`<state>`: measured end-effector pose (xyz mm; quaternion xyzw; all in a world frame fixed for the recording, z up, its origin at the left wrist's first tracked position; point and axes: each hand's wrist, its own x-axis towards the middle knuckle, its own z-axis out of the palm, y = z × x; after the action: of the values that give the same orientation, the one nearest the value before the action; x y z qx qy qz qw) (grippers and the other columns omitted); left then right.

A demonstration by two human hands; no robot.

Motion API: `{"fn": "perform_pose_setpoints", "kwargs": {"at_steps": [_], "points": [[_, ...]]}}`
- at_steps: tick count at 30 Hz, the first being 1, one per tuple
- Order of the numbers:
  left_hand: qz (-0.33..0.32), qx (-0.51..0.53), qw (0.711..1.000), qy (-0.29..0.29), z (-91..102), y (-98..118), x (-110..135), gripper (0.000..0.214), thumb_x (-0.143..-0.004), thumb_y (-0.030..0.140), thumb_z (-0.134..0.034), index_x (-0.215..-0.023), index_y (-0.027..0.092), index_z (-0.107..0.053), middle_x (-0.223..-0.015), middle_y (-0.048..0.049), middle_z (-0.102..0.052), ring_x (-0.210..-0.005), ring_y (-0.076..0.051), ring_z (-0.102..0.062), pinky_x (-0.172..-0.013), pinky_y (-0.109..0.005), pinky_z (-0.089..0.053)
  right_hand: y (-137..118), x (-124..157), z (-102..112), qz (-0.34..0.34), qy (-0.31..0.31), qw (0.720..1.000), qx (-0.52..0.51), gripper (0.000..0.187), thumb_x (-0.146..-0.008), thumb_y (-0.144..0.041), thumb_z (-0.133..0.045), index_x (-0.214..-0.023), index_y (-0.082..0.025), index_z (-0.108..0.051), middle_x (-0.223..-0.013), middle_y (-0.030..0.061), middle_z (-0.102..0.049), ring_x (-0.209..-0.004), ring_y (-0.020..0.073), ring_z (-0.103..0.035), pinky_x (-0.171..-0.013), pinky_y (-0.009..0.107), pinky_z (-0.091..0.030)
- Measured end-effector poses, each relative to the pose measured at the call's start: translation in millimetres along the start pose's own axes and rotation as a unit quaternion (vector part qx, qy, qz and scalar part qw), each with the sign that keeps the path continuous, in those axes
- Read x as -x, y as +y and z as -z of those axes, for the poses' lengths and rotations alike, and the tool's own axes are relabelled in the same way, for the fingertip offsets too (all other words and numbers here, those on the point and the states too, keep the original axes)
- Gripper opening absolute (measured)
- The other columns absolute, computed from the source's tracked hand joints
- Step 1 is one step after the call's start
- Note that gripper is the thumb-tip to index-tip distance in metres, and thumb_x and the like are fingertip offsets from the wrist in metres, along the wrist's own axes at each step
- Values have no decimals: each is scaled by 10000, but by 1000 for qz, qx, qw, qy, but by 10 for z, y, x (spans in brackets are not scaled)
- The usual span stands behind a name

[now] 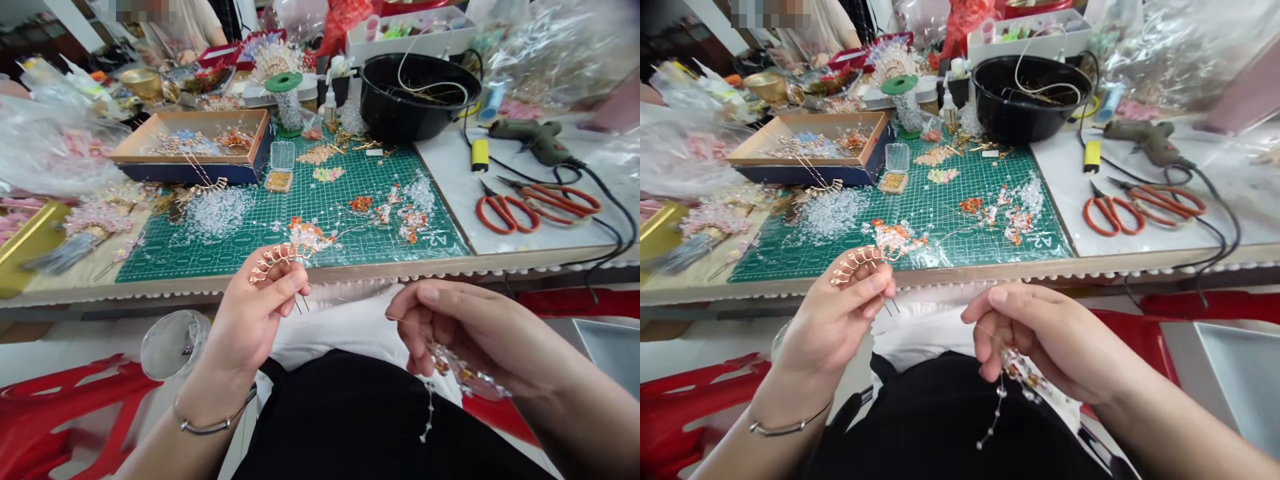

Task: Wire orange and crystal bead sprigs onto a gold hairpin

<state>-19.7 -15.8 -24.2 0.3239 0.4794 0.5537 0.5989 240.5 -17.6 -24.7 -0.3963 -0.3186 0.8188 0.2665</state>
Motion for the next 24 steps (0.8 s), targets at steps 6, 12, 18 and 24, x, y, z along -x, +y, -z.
{"fn": "perform_pose_setpoints", "kwargs": {"at_steps": [6,12,18,24], "points": [[-6,-15,1000,10,14,5,3,250,-783,127,-832,-981,217,-709,-774,4,-663,-675,-103,-615,-486,-172,-373,11,15,-6,-2,-29,1000,-10,269,-895,-443,-747,-948,-180,-757,-731,26,-729,-621,144,-694,-651,273,-568],[-4,-16,1000,2,20,21,21,256,-795,130,-826,-1004,206,-697,-765,-1,-659,-687,-103,-623,-489,-155,-370,28,-13,0,1,-24,999,24,269,-927,-448,-714,-866,-194,-650,-687,2,-714,-599,136,-667,-649,281,-527],[-8,-24,999,-23,-11,22,45,231,-814,120,-803,-991,197,-676,-762,13,-672,-673,-86,-634,-473,-130,-375,101,-19,51,51,-12,985,166,278,-951,-483,-685,-874,-231,-596,-714,-22,-672,-715,141,-597,-734,286,-470],[6,-14,998,-68,-17,-13,112,288,-802,157,-831,-1013,204,-640,-753,26,-673,-654,-85,-649,-464,-140,-357,139,40,-6,138,131,882,432,365,-984,-631,-518,-924,-300,-661,-876,20,-684,-795,193,-615,-621,280,-491]]}}
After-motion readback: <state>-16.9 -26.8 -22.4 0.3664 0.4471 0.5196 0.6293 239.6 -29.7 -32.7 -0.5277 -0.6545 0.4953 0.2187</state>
